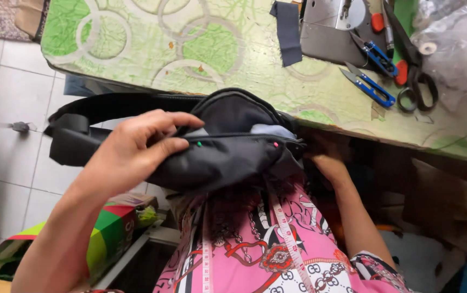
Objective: The person sews the interior lining of a black backpack by hand using a needle and thread, and then trims the excess material with a pair of snips.
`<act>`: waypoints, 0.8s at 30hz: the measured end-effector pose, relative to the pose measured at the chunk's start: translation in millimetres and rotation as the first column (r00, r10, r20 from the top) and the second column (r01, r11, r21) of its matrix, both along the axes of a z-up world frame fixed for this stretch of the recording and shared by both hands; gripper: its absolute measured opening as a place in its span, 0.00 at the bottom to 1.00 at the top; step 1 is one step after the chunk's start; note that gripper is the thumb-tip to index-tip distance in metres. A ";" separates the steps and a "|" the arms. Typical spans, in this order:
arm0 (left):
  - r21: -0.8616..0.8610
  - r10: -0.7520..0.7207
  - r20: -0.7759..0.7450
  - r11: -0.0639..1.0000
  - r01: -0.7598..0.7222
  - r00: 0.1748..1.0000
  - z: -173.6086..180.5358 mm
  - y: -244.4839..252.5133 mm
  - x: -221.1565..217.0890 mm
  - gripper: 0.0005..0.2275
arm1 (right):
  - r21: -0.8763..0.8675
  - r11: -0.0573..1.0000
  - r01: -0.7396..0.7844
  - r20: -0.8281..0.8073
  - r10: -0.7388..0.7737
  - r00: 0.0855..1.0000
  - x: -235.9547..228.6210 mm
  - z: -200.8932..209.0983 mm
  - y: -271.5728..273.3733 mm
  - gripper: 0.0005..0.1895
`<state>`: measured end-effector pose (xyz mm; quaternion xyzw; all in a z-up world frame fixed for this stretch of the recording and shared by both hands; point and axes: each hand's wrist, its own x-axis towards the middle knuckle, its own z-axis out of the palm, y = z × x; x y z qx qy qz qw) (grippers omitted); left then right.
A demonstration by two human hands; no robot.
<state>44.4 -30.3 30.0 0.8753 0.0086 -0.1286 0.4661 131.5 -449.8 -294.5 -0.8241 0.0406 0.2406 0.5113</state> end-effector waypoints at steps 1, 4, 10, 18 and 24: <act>-0.034 0.058 -0.070 0.998 -0.061 0.996 -4.5 4.8 6.0 0.14 | 0.039 0.999 -0.007 -0.001 0.007 1.000 -0.6 -9.0 1.3 0.32; 0.044 0.026 -0.026 0.999 -0.025 0.999 -1.5 6.9 13.4 0.14 | 0.078 0.995 -0.060 0.074 0.054 0.996 -9.5 33.7 21.6 0.29; 0.431 -0.256 0.382 0.899 0.074 0.888 -19.5 -2.4 11.2 0.15 | -0.452 0.880 -0.143 -0.332 -0.018 0.943 -22.8 36.2 10.8 0.27; 0.479 -0.399 0.616 0.874 0.079 0.680 -1.4 -35.1 15.1 0.09 | -0.576 0.796 -0.185 0.215 0.366 0.906 -43.9 78.9 6.4 0.14; 0.350 -0.352 0.563 0.921 0.170 0.748 -8.1 -37.6 34.3 0.08 | -0.178 0.977 -0.121 0.761 0.214 0.612 -46.7 246.1 68.1 0.09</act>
